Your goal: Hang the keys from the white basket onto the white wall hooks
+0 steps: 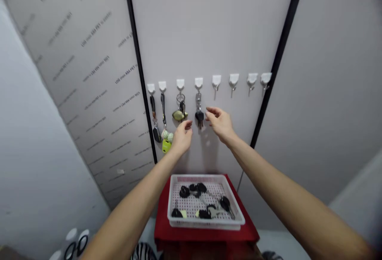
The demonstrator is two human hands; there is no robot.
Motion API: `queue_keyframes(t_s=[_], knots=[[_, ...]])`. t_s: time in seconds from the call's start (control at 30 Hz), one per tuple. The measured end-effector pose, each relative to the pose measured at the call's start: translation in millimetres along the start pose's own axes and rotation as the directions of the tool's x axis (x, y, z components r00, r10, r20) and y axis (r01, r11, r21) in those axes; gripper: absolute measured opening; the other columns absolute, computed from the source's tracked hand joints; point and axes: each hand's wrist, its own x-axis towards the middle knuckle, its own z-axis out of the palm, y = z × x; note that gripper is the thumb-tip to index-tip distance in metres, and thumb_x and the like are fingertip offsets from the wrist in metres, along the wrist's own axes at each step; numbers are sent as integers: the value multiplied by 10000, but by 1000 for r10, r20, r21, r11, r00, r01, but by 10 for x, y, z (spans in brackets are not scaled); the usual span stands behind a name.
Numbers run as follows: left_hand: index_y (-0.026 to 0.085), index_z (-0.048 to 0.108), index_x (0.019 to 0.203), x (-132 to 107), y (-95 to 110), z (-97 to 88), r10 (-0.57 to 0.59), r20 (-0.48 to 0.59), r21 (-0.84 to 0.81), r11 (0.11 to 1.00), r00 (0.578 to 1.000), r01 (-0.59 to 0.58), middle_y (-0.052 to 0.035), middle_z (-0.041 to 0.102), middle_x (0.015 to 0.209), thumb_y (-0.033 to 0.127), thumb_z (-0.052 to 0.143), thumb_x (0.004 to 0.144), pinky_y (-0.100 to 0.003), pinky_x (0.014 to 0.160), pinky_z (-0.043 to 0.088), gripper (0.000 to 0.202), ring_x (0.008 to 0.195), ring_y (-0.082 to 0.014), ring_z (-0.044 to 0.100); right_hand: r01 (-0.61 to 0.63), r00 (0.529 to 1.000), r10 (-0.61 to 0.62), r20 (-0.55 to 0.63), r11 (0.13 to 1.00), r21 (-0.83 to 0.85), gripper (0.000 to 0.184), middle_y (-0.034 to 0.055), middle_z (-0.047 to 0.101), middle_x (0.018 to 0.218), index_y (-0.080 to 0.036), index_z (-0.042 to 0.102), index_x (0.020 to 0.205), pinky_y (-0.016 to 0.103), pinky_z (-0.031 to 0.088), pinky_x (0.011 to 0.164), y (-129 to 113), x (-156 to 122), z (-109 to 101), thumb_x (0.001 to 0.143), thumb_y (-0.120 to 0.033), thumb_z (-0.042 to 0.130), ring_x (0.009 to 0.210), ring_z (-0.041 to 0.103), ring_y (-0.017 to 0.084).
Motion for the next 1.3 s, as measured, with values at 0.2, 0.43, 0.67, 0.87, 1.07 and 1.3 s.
queue_keyframes(t_s=[0.2,0.43,0.67,0.87,1.07,1.3], knots=[[123,503,855,-913,-713,172,-193,314,120,979,929,162,-54,555,841,142,393,650,-230,723,372,234,766,-110,488,-45,852,216,477,937,-345,239,43,575,678,-123,558,771,231,373,570,897,-1087,-266,627,-251,418,599,495,111],[149,482,921,-1413,-1093,252,-306,425,539,841,852,33,-48,484,961,146,458,576,-272,816,289,345,911,-170,391,234,569,415,710,745,-624,454,64,542,885,-176,526,896,238,349,646,1267,-1504,-433,456,-273,580,796,479,180],[173,475,905,-1408,-1064,268,-240,422,520,854,874,-17,-24,481,944,171,448,593,-239,801,291,313,899,-146,387,217,666,430,610,671,-709,216,43,567,692,-175,549,753,213,312,532,1319,-1526,-230,603,-292,447,642,494,145],[194,494,886,-1418,-969,266,-297,553,528,848,779,-51,-28,520,885,200,483,566,-245,724,328,321,834,-157,438,-12,747,379,546,829,-558,183,7,529,554,-139,541,643,172,286,468,1382,-1451,-181,640,-223,378,512,439,85],[163,532,778,-1380,-1049,286,-416,466,464,866,781,185,-16,548,737,132,450,560,-218,619,344,235,695,-130,476,-96,755,353,552,893,-440,155,-21,467,484,-131,509,565,182,282,463,1308,-1358,-242,615,-238,409,462,383,71],[126,469,648,-1231,-1009,262,-488,443,-96,808,752,581,18,514,578,132,438,596,-180,535,346,60,566,-78,472,-383,765,424,484,905,-188,148,-26,481,497,-134,457,591,188,320,476,1099,-1212,-278,613,-276,421,452,414,60]])
